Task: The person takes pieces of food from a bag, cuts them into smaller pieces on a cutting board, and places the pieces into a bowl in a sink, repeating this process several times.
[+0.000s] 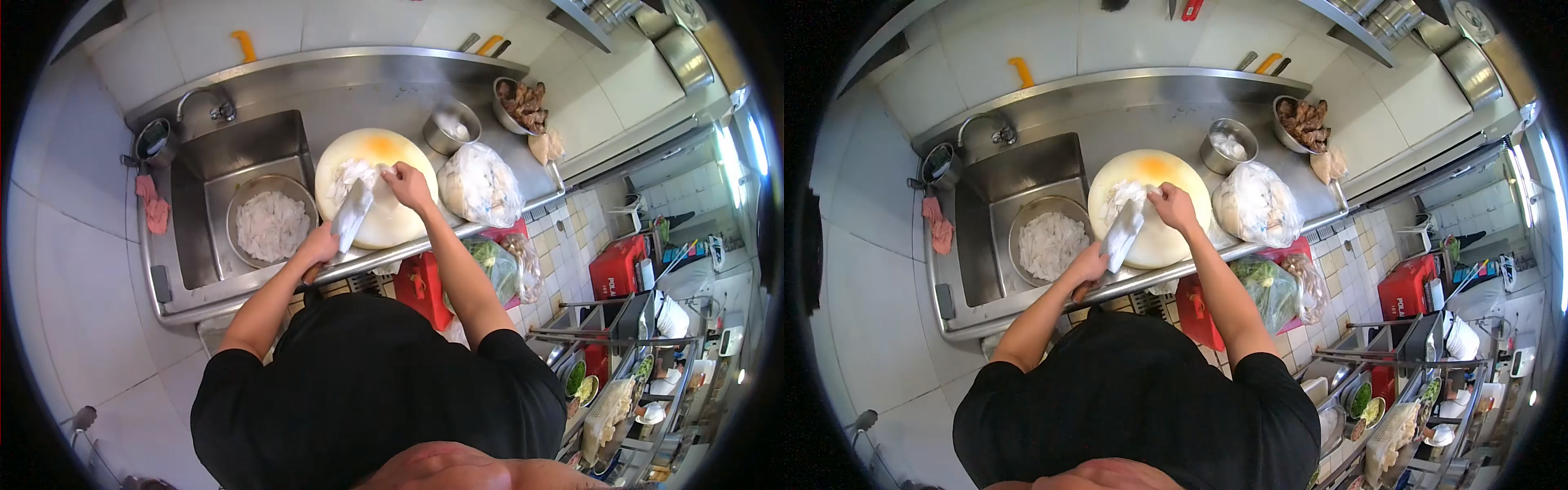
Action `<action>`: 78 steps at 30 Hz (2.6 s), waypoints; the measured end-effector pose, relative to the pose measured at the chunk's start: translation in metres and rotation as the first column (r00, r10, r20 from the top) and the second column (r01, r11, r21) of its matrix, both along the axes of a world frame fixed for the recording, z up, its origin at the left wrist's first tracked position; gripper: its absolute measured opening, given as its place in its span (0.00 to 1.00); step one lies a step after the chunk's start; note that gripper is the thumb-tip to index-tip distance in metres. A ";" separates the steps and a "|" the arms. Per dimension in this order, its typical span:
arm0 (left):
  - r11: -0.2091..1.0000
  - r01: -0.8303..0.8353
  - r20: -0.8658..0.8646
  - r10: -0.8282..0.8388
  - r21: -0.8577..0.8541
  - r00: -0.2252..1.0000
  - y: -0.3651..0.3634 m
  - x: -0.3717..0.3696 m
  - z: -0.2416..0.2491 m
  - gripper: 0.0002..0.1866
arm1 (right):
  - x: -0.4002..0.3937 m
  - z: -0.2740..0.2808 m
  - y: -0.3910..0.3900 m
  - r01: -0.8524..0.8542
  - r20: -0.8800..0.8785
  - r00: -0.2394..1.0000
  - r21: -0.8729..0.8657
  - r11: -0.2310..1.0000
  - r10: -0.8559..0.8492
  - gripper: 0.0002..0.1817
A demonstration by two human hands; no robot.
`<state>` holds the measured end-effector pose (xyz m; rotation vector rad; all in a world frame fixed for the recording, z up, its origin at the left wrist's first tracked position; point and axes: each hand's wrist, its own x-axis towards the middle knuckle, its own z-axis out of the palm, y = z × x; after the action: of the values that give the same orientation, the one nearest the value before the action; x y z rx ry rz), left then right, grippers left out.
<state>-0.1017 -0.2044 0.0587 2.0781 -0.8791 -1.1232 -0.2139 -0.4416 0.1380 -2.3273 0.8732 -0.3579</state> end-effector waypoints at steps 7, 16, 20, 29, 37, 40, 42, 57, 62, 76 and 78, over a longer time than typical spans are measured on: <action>0.997 0.017 0.050 -0.013 -0.077 0.999 -0.002 0.003 -0.024 0.18 | -0.021 -0.004 0.005 0.058 0.331 0.913 0.475 0.878 -0.240 0.18; 0.995 0.091 0.429 -0.098 0.036 0.898 0.002 -0.026 0.031 0.15 | -0.141 -0.094 0.012 0.434 -0.141 0.894 0.047 0.899 -0.425 0.16; 0.973 0.087 0.390 -0.167 0.216 0.906 -0.008 -0.045 0.054 0.16 | -0.144 -0.097 -0.002 0.093 0.161 0.984 -0.148 0.985 -0.069 0.07; 0.964 0.131 0.466 -0.229 0.232 0.855 -0.103 -0.064 0.062 0.18 | -0.064 -0.100 -0.003 -0.230 0.045 0.967 -0.274 0.934 0.252 0.12; 0.919 0.163 0.416 -0.314 0.359 0.853 -0.042 -0.063 0.055 0.17 | -0.066 -0.115 0.001 -0.188 0.110 0.969 -0.253 0.949 0.221 0.13; 0.921 0.139 0.427 -0.297 0.363 0.854 -0.023 -0.066 0.053 0.20 | -0.069 -0.118 -0.003 -0.210 0.080 0.968 -0.244 0.947 0.236 0.15; 0.938 0.139 0.438 -0.274 0.316 0.856 -0.052 -0.064 0.049 0.20 | -0.075 -0.120 -0.004 -0.217 0.194 0.944 -0.247 0.944 0.268 0.13; 0.917 0.111 0.417 -0.278 0.383 0.865 0.030 -0.074 0.062 0.15 | -0.088 -0.124 -0.001 -0.140 0.284 0.937 -0.232 0.963 0.204 0.14; 0.947 0.103 0.439 -0.235 0.304 0.867 -0.038 -0.080 0.059 0.15 | -0.093 -0.101 -0.009 -0.350 0.146 0.900 -0.321 0.880 0.411 0.18; 0.928 0.056 0.433 -0.225 0.369 0.873 -0.041 -0.105 0.062 0.17 | -0.086 -0.113 -0.012 -0.282 0.086 0.944 -0.285 0.916 0.318 0.18; 0.911 0.010 0.427 -0.203 0.411 0.881 0.020 -0.128 0.069 0.17 | -0.088 -0.119 -0.010 -0.278 0.100 0.944 -0.265 0.923 0.313 0.17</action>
<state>-0.2294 -0.1842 0.1278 2.7429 -1.0664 -0.9278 -0.3015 -0.4516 0.0193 -2.5784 0.4154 -0.5177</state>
